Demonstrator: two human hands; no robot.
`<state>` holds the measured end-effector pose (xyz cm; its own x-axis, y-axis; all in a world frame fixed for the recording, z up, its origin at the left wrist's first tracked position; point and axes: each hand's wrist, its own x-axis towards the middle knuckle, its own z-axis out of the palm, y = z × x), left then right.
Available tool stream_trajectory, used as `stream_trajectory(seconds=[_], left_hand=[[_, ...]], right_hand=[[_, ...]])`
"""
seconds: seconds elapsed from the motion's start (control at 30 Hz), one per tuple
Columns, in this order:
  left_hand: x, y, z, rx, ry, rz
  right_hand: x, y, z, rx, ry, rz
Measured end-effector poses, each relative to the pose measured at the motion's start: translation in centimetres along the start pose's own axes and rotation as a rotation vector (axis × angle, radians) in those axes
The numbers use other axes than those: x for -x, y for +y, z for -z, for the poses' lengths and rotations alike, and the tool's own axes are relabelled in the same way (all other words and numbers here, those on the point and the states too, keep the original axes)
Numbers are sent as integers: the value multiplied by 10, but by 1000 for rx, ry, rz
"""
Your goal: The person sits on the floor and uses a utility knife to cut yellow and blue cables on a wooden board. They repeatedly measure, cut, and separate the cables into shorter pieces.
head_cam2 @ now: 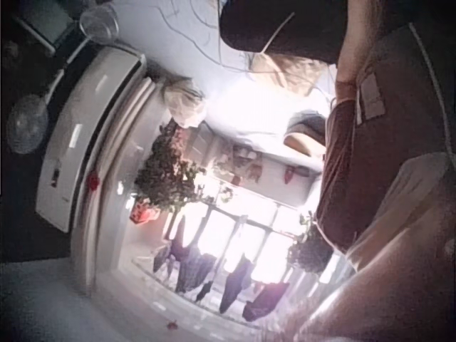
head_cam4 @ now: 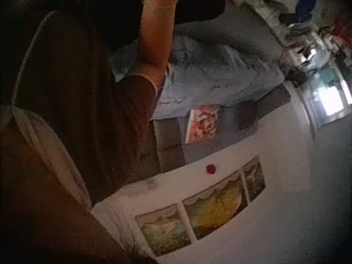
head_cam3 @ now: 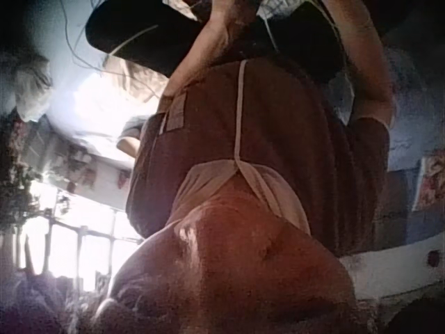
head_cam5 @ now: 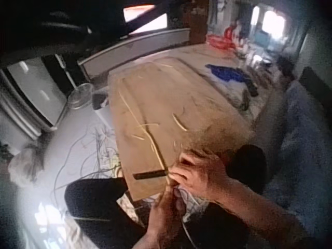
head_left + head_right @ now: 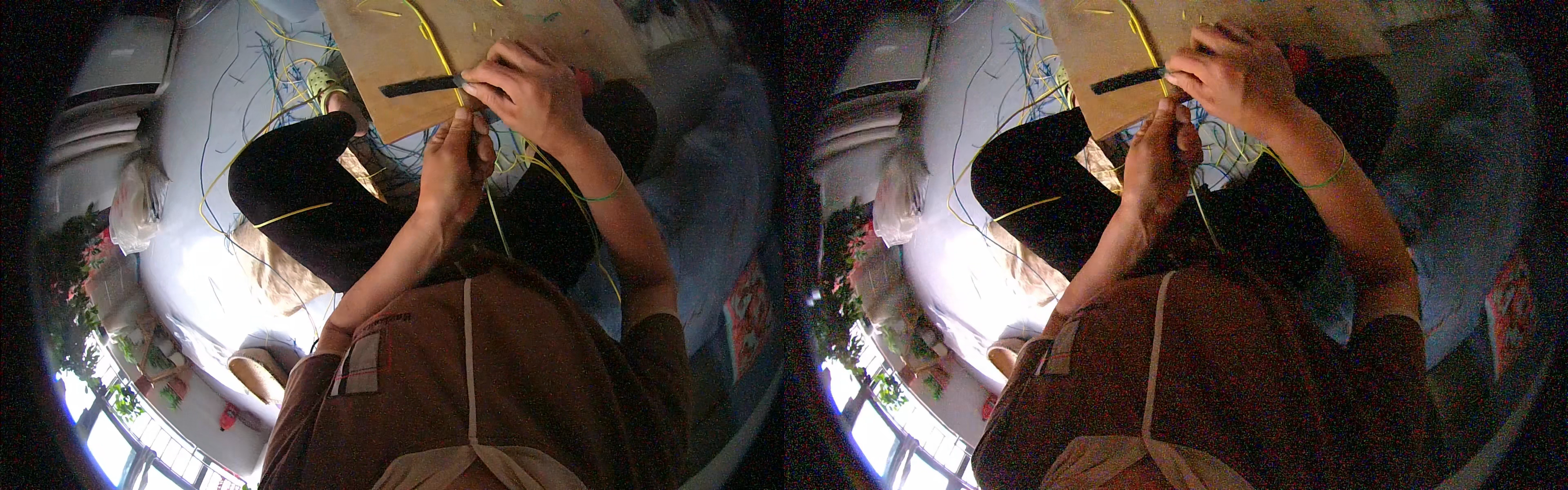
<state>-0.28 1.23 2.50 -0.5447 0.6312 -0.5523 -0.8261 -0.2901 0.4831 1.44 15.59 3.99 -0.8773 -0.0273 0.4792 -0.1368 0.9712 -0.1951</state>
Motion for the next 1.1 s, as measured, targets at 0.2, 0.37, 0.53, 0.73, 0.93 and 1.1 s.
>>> stream_trajectory(seconds=[0.2,0.37,0.53,0.73,0.93,1.1], left_hand=[[-2,-3,6,0,-77,2],[1,-6,7,29,-109,16],[6,-3,4,41,-99,3],[18,-1,11,26,-101,56],[30,-3,15,16,-60,94],[57,-13,12,32,-59,87]], right_hand=[[0,-4,1,-16,-30,-71],[-13,-14,6,77,7,-17],[-14,-16,5,70,27,-39],[-23,-13,5,31,49,-35],[-28,-12,-4,-17,38,-68],[-33,-6,-14,-48,77,-9]])
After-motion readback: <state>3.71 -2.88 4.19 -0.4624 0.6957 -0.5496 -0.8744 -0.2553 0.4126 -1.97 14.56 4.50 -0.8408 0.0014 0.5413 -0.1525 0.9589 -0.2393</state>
